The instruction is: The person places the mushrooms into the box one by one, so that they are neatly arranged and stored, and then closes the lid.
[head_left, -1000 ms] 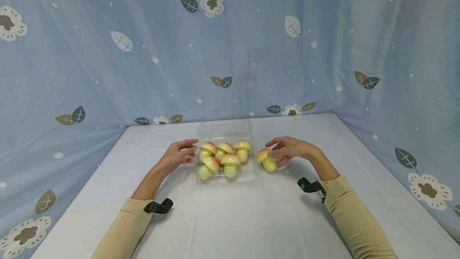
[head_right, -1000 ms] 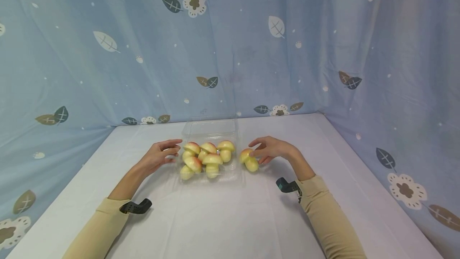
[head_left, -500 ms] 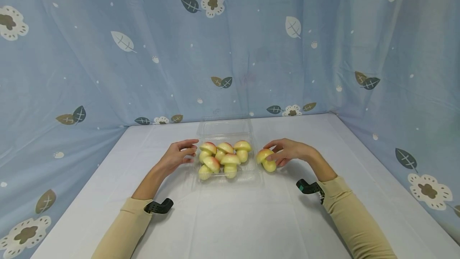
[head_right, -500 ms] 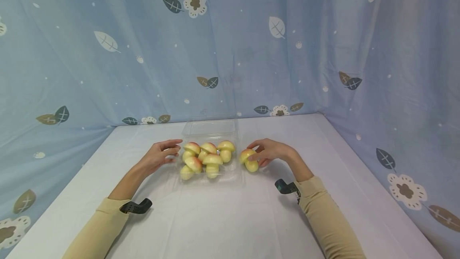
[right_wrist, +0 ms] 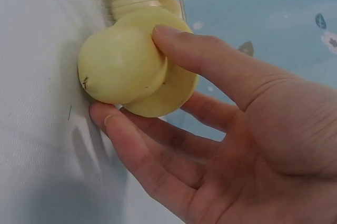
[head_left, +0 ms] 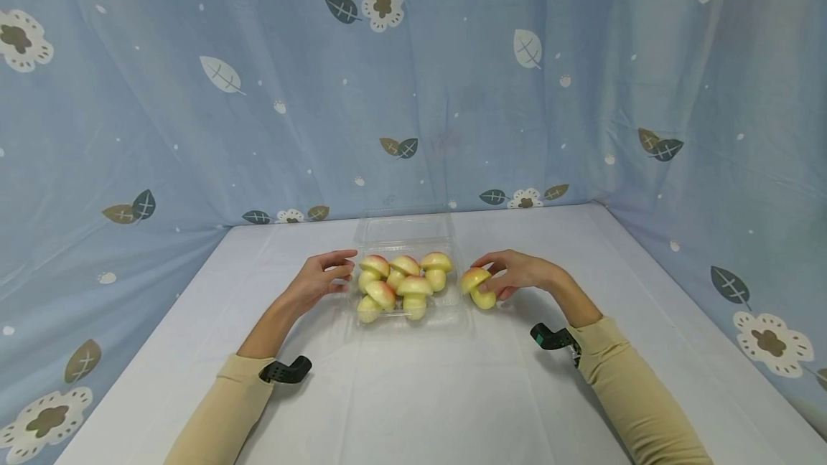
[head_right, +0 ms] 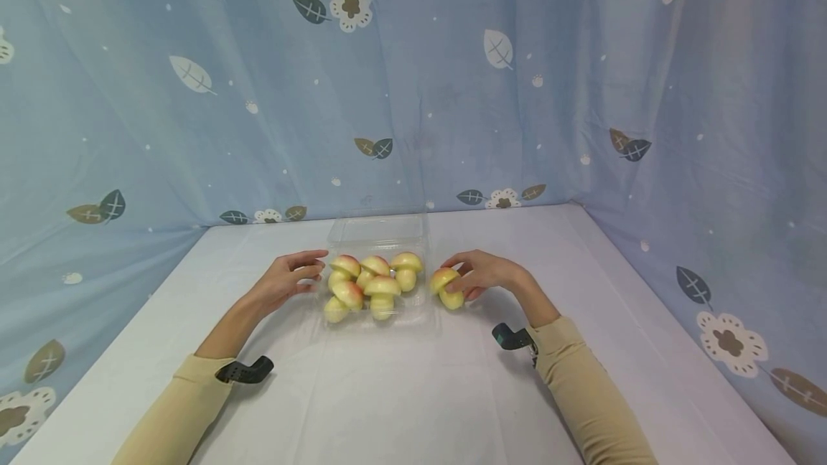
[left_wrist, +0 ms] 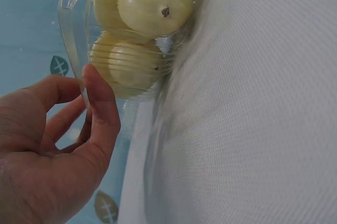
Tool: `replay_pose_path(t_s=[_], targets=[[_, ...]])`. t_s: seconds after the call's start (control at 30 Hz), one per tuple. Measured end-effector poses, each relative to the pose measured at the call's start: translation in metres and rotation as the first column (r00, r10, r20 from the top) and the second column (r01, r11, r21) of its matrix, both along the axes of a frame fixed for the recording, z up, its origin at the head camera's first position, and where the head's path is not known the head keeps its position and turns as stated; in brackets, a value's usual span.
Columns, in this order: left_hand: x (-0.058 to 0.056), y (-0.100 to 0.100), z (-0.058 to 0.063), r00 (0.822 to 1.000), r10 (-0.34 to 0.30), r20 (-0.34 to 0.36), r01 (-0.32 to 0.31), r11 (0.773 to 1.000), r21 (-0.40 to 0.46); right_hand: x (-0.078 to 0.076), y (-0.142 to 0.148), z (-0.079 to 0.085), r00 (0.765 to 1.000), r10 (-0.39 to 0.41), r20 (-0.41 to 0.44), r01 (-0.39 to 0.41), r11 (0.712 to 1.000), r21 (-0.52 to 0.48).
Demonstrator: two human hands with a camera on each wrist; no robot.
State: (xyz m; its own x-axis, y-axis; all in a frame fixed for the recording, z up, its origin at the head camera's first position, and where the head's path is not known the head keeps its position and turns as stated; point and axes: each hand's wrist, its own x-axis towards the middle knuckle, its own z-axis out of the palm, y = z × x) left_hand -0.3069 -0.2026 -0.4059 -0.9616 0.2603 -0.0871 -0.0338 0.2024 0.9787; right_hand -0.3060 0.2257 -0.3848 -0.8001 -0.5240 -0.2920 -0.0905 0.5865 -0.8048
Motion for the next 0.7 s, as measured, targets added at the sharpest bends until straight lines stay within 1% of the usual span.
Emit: replay_pose_path(t_s=[0.43,0.7], targets=[[0.0015,0.0011,0.0022,1.000,-0.003,0.005,0.003,1.000,0.001,0.0015,-0.0015,0.0009,1.000,-0.010,-0.006,0.010,1.000,0.014],[0.0012,0.0011,0.0019,1.000,-0.001,0.002,0.001,1.000,0.001,0.0001,-0.0013,-0.0014,1.000,-0.011,-0.011,0.011,1.000,0.006]])
